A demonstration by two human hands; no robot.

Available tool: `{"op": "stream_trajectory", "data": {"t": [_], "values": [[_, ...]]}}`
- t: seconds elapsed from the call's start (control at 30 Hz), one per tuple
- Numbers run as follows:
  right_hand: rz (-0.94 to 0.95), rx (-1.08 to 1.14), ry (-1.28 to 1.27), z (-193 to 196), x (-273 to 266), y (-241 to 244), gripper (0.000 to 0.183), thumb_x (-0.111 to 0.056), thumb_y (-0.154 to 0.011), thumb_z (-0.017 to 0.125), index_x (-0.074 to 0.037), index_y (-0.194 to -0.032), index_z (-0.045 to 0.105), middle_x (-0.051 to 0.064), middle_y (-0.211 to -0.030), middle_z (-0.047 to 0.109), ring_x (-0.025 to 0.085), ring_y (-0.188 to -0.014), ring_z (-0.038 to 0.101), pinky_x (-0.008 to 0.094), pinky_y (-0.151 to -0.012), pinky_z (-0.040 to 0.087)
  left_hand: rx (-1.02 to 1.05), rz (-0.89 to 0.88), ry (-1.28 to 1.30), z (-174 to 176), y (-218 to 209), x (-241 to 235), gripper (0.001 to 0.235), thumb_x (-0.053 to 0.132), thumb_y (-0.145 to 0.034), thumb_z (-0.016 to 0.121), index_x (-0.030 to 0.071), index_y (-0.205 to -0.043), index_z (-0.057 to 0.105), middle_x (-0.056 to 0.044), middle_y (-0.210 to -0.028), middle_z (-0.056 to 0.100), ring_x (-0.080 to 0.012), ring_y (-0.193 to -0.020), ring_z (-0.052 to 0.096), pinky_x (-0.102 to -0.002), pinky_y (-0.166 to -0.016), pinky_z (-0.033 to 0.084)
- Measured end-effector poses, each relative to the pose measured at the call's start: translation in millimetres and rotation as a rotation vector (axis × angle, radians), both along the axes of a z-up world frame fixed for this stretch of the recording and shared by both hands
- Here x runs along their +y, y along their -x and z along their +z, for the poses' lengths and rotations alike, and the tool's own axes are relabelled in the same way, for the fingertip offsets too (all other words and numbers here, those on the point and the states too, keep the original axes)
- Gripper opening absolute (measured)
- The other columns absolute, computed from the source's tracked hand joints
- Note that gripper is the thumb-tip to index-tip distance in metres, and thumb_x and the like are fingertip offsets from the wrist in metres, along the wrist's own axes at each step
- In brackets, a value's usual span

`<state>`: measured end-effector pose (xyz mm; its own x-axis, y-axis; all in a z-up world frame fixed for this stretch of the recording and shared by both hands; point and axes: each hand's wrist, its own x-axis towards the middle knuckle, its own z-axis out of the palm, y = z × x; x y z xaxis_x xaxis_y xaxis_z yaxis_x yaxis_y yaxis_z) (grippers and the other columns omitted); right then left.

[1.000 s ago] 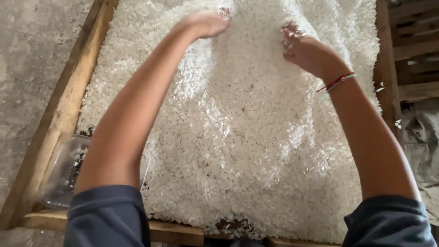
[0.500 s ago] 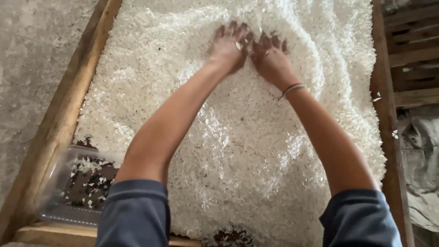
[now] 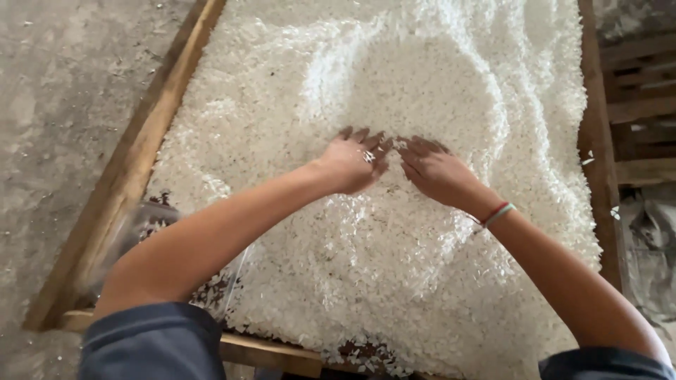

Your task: The person sorts white rice on a wooden tray by hand, picking out dark impurities and placing them into a clear plastic container. The person repeatedly sifts through the rice to separate the unwanted pieces.

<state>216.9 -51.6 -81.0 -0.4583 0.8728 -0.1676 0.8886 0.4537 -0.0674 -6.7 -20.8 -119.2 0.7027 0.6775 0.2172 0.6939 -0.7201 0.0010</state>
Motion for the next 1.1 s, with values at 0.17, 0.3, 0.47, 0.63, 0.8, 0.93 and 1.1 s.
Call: {"op": "stream_trajectory", "data": {"t": [0.17, 0.3, 0.47, 0.63, 0.8, 0.93, 1.1], "values": [[0.007, -0.018, 0.059, 24, -26, 7, 0.046, -0.041, -0.105, 0.044, -0.018, -0.144, 0.056, 0.006, -0.154, 0.051, 0.031, -0.148, 0.038, 0.052, -0.119, 0.034, 0.116, 0.006, 0.305, 35, 7, -18, 0.059, 0.055, -0.103, 0.029, 0.021, -0.148, 0.048, -0.002, -0.151, 0.048, -0.0335, -0.138, 0.045, -0.056, -0.111, 0.035], [-0.015, -0.067, 0.004, 57, -48, 16, 0.049, -0.051, -0.103, 0.047, -0.023, -0.14, 0.059, 0.001, -0.156, 0.049, 0.031, -0.149, 0.038, 0.057, -0.118, 0.032, 0.115, -0.057, 0.323, 91, 37, -18, 0.037, 0.051, -0.097, 0.046, 0.032, -0.122, 0.065, 0.002, -0.12, 0.067, -0.028, -0.107, 0.068, -0.049, -0.087, 0.055], [0.04, 0.149, -0.15, 87, -76, 5, 0.046, -0.037, -0.102, 0.049, -0.016, -0.142, 0.058, 0.008, -0.151, 0.054, 0.031, -0.143, 0.044, 0.052, -0.116, 0.032, -0.242, 0.429, 0.771, 197, 114, -13, 0.021, 0.026, -0.102, 0.056, 0.028, -0.118, 0.069, -0.001, -0.099, 0.071, -0.0051, -0.049, 0.039, -0.017, -0.043, 0.029], [-0.029, 0.29, -0.163, 99, -114, -9, 0.042, -0.028, -0.1, 0.054, -0.011, -0.138, 0.061, 0.013, -0.146, 0.059, 0.032, -0.137, 0.052, 0.05, -0.113, 0.041, -0.189, 0.479, 0.549, 143, 167, 58, 0.014, 0.026, -0.1, 0.061, 0.028, -0.107, 0.073, 0.008, -0.108, 0.074, -0.0086, -0.069, 0.06, -0.023, -0.052, 0.043], [-0.107, 0.387, -0.146, 90, -140, -31, 0.04, -0.021, -0.097, 0.058, -0.012, -0.136, 0.062, 0.012, -0.144, 0.061, 0.03, -0.134, 0.056, 0.048, -0.112, 0.044, -0.366, 0.414, 0.403, 76, 182, 107, 0.01, 0.013, -0.094, 0.07, 0.021, -0.098, 0.074, 0.003, -0.095, 0.076, -0.0072, -0.079, 0.07, -0.019, -0.055, 0.054], [-0.176, 0.405, -0.149, 92, -156, -38, 0.039, -0.017, -0.098, 0.055, -0.011, -0.136, 0.062, 0.01, -0.145, 0.061, 0.028, -0.135, 0.056, 0.045, -0.112, 0.044, -0.437, 0.441, 0.333, 52, 175, 121, 0.019, 0.018, -0.085, 0.081, 0.013, -0.102, 0.073, -0.004, -0.097, 0.076, -0.0151, -0.086, 0.07, -0.026, -0.074, 0.058], [-0.276, 0.471, -0.126, 91, -165, -49, 0.039, -0.013, -0.098, 0.054, -0.009, -0.136, 0.061, 0.011, -0.147, 0.059, 0.026, -0.137, 0.055, 0.041, -0.113, 0.043, -0.429, 0.469, 0.325, 42, 166, 129, 0.016, 0.01, -0.086, 0.078, 0.009, -0.102, 0.074, -0.009, -0.097, 0.076, -0.018, -0.086, 0.072, -0.026, -0.072, 0.06]]}}
